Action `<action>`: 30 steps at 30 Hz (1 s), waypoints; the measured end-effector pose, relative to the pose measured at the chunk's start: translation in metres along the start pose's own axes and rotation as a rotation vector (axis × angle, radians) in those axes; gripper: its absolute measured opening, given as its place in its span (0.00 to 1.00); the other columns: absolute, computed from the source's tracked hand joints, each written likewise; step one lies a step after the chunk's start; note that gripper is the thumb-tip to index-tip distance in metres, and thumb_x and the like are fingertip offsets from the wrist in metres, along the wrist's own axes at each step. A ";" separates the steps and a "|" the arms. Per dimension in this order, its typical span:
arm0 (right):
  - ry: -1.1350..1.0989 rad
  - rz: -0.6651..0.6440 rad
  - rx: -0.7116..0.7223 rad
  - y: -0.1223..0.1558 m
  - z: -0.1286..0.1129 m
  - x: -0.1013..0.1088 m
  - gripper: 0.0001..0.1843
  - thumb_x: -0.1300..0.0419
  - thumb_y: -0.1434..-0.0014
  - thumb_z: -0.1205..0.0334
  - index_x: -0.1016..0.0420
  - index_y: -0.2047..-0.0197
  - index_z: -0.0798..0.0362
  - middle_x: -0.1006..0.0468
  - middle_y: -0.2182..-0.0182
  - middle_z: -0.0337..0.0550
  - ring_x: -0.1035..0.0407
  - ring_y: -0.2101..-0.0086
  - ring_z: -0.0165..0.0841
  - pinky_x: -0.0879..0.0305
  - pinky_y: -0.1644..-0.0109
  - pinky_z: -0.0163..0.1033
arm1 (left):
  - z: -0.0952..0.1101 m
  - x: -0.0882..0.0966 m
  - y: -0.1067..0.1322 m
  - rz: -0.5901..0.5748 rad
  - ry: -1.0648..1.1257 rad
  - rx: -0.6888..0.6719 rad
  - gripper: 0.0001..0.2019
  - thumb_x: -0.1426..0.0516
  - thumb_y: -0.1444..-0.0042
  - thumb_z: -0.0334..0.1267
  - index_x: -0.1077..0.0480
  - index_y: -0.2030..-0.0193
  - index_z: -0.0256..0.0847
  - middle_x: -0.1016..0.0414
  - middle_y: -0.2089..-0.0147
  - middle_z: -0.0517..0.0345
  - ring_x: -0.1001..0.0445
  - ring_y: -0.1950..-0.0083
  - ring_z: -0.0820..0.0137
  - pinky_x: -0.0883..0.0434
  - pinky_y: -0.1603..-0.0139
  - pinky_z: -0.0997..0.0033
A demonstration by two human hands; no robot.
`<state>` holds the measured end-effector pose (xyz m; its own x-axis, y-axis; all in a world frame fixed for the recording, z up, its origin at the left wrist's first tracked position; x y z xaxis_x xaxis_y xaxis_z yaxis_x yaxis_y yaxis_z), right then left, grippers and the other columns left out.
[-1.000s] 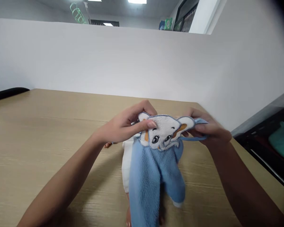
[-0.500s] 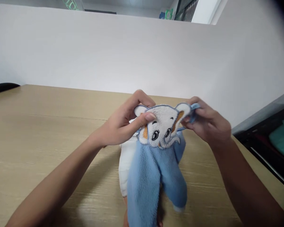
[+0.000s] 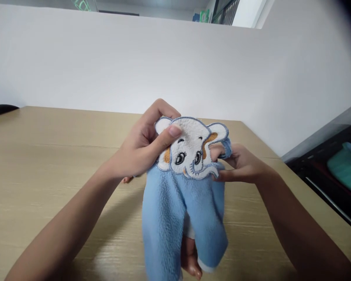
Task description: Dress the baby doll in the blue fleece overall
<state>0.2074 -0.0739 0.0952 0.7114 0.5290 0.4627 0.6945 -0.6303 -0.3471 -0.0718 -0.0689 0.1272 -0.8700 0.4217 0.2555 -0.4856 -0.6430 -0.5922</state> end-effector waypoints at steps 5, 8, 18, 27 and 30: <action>-0.029 -0.022 0.074 0.004 -0.008 0.005 0.13 0.20 0.44 0.62 0.16 0.58 0.46 0.16 0.60 0.38 0.22 0.58 0.39 0.26 0.49 0.44 | 0.002 0.005 0.002 0.001 -0.057 0.037 0.15 0.42 0.26 0.58 0.32 0.51 0.49 0.38 0.75 0.70 0.43 0.80 0.78 0.44 0.81 0.77; 0.049 0.029 0.157 0.000 -0.016 -0.001 0.16 0.17 0.49 0.64 0.15 0.60 0.45 0.17 0.57 0.40 0.23 0.53 0.41 0.25 0.47 0.45 | 0.003 0.013 0.000 -0.104 -0.120 0.132 0.17 0.45 0.24 0.58 0.30 0.47 0.48 0.31 0.71 0.65 0.34 0.75 0.75 0.37 0.77 0.77; 0.071 -0.071 -0.228 0.004 -0.017 -0.002 0.28 0.16 0.51 0.50 0.15 0.49 0.49 0.15 0.59 0.38 0.23 0.59 0.38 0.24 0.51 0.40 | -0.008 0.040 -0.010 -0.724 -0.177 0.272 0.15 0.38 0.27 0.46 0.23 0.40 0.43 0.17 0.52 0.54 0.19 0.54 0.66 0.23 0.54 0.72; 0.086 -0.258 -0.160 -0.013 0.005 -0.033 0.28 0.19 0.46 0.46 0.14 0.45 0.47 0.15 0.44 0.42 0.25 0.40 0.49 0.34 0.27 0.50 | -0.007 0.012 -0.006 -0.478 -0.161 0.180 0.15 0.34 0.31 0.47 0.23 0.43 0.44 0.20 0.65 0.60 0.17 0.58 0.64 0.19 0.58 0.71; 0.006 -0.180 -0.165 -0.010 0.006 -0.034 0.33 0.21 0.43 0.47 0.17 0.37 0.46 0.17 0.39 0.44 0.28 0.35 0.49 0.37 0.24 0.51 | -0.013 0.024 -0.003 -0.633 -0.147 0.338 0.16 0.32 0.33 0.48 0.24 0.45 0.44 0.23 0.70 0.64 0.26 0.76 0.72 0.28 0.76 0.75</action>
<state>0.1770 -0.0822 0.0782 0.5772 0.6381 0.5097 0.7824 -0.6108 -0.1214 -0.0905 -0.0485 0.1246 -0.4053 0.7026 0.5848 -0.8782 -0.4770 -0.0355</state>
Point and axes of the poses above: each hand's wrist, its own y-axis away from the middle knuckle, its own x-axis out of the back of the hand, z = x × y, the point moved 1 cm from there along -y, towards the middle knuckle
